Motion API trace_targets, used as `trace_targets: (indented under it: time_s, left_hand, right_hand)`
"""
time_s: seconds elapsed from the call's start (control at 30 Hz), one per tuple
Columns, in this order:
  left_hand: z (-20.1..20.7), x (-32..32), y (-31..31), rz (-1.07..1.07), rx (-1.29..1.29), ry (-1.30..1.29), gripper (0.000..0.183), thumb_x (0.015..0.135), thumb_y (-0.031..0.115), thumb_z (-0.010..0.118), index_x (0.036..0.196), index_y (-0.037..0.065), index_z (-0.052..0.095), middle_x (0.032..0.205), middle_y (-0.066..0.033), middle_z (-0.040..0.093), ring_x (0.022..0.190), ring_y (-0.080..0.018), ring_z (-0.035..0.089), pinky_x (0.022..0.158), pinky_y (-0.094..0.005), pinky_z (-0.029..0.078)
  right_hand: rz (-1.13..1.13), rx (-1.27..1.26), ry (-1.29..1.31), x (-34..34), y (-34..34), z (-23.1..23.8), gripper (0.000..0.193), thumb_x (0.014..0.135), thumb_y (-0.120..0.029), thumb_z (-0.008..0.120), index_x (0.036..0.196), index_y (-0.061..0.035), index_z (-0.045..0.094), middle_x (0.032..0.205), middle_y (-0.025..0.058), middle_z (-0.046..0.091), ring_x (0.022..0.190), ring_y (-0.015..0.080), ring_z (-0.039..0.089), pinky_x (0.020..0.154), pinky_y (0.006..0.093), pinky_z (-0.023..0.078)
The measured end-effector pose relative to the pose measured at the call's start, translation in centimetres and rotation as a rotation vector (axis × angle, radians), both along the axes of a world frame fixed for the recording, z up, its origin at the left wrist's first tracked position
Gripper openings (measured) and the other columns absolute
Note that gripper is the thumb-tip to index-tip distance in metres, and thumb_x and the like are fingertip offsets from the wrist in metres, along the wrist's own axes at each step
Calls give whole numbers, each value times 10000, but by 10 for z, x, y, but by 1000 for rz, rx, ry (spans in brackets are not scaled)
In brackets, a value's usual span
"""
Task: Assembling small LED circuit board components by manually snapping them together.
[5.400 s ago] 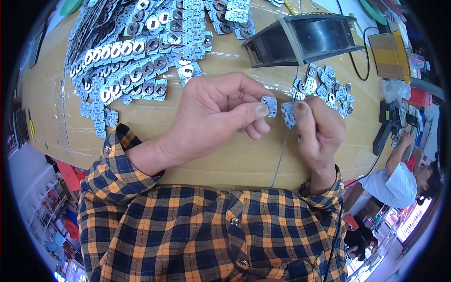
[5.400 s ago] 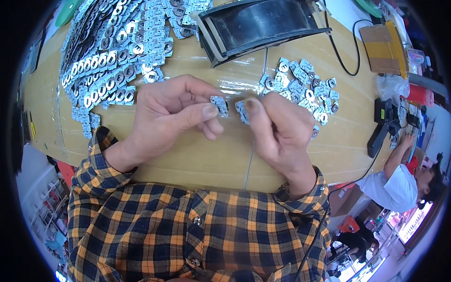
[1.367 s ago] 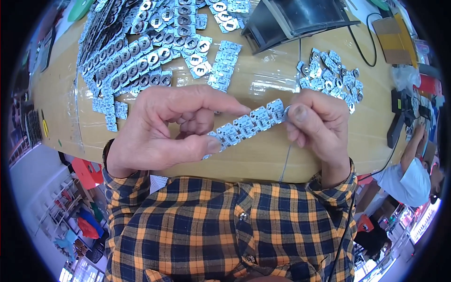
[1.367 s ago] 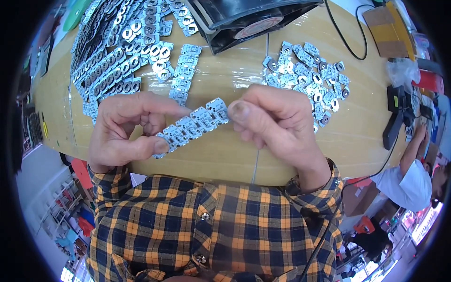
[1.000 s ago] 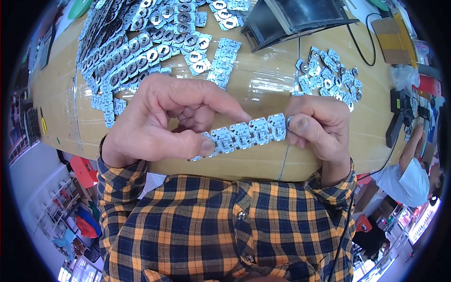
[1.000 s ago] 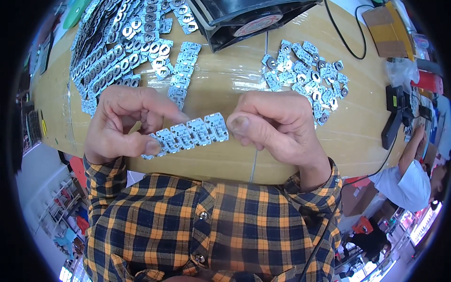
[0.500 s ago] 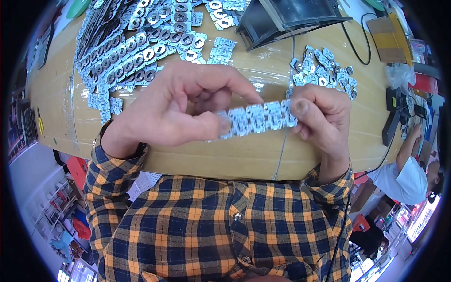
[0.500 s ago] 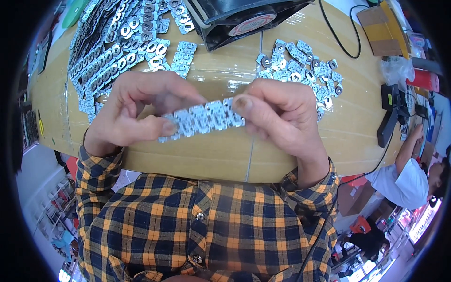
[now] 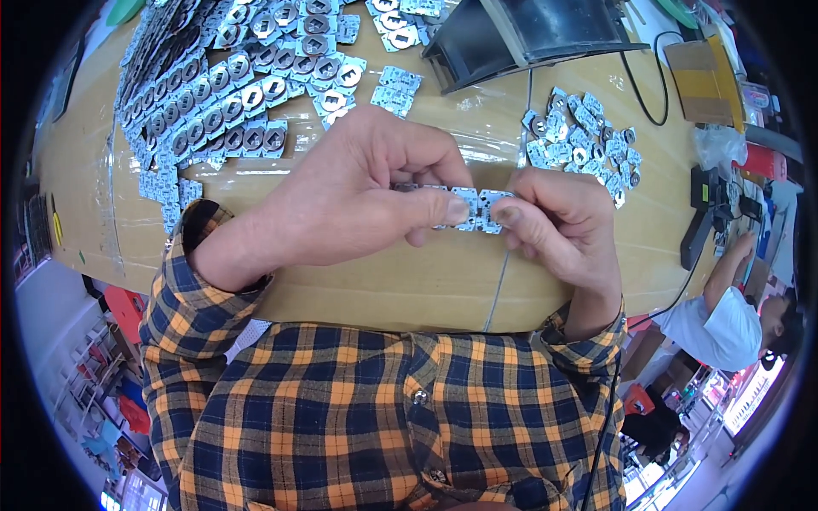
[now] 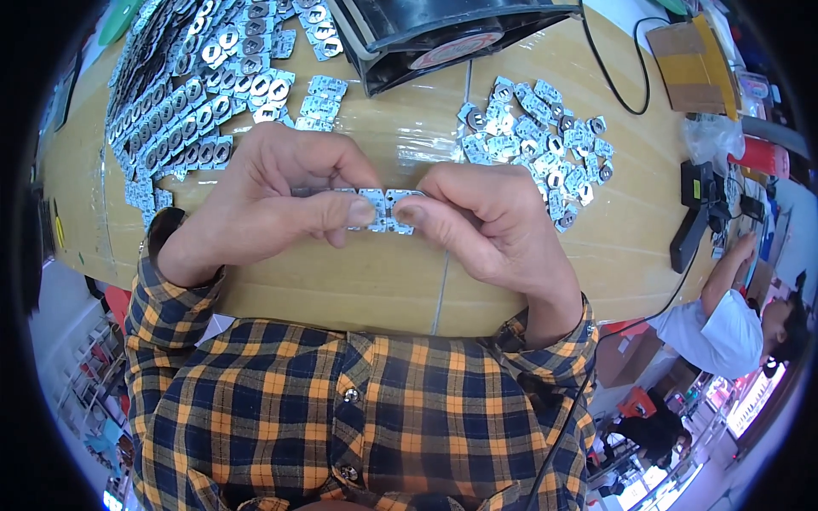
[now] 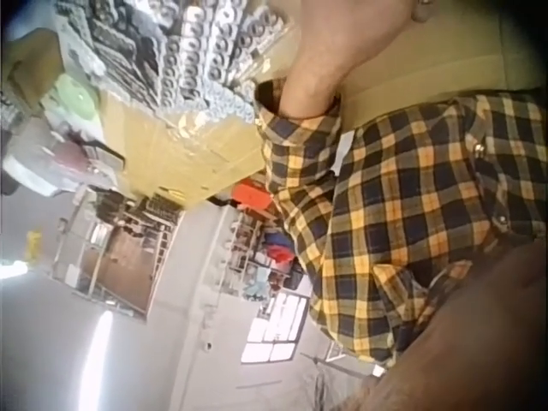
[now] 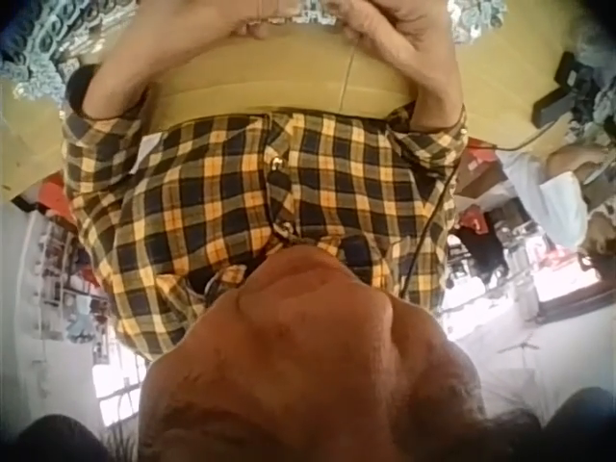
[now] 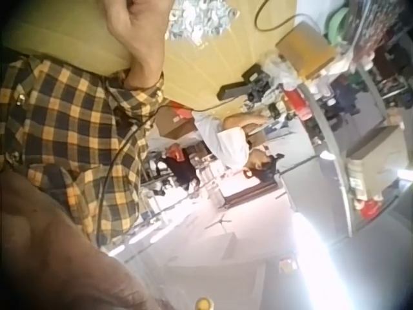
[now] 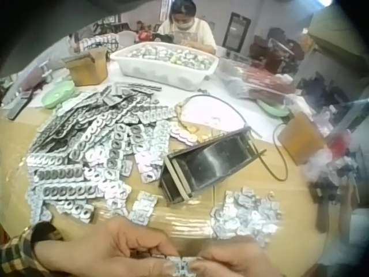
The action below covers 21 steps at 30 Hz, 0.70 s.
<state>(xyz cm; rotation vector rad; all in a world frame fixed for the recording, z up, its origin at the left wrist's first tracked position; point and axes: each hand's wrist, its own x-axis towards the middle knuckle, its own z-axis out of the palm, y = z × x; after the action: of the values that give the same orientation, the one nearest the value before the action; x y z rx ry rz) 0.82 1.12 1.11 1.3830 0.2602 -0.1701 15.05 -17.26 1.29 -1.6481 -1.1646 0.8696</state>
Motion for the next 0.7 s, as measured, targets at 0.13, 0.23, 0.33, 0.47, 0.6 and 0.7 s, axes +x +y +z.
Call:
trace_targets:
  time_s: [0.13,0.23,0.33,0.47,0.6,0.7]
  left_hand:
    - [-5,0,3,-27,-6,-49,141,876,81,693,934,-44,665,772,-41,673,621,-47,605,543,-176,470]
    - [-6,-1,4,-9,24,-107,142,866,70,704,929,-50,662,782,-52,680,624,-55,612,543,-181,479]
    - [2,-1,6,-66,-198,-75,156,860,67,711,944,-53,658,795,-65,683,633,-66,621,562,-180,483]
    - [-4,-2,4,-39,-261,-134,160,855,79,724,948,-37,665,816,-61,685,668,-69,629,576,-193,490]
    - [-13,-1,1,100,314,-412,142,838,27,692,966,-29,667,815,-78,680,673,-110,645,557,-224,486]
    - [-15,2,-3,167,593,-604,193,796,-22,669,989,-28,661,798,-99,664,642,-157,641,532,-249,467]
  right_hand:
    - [-17,-50,41,-1,4,6,198,911,-119,629,768,17,622,600,28,569,489,72,497,453,224,352]
    - [-94,-61,66,-10,3,8,177,911,-108,626,789,19,639,622,55,591,497,98,514,458,249,370]
    - [-125,-79,410,-5,-1,5,235,947,-150,585,786,15,629,633,47,600,435,78,466,408,231,335]
    - [-227,5,1116,-9,4,-3,296,984,-203,528,780,2,591,600,30,576,377,47,399,356,197,280]
    - [-359,5,719,-10,3,-6,278,979,-201,538,782,-11,588,543,9,536,402,35,410,377,192,274]
    - [-379,-11,419,-12,2,-3,249,973,-163,545,779,-15,594,558,-5,546,428,28,424,407,189,296]
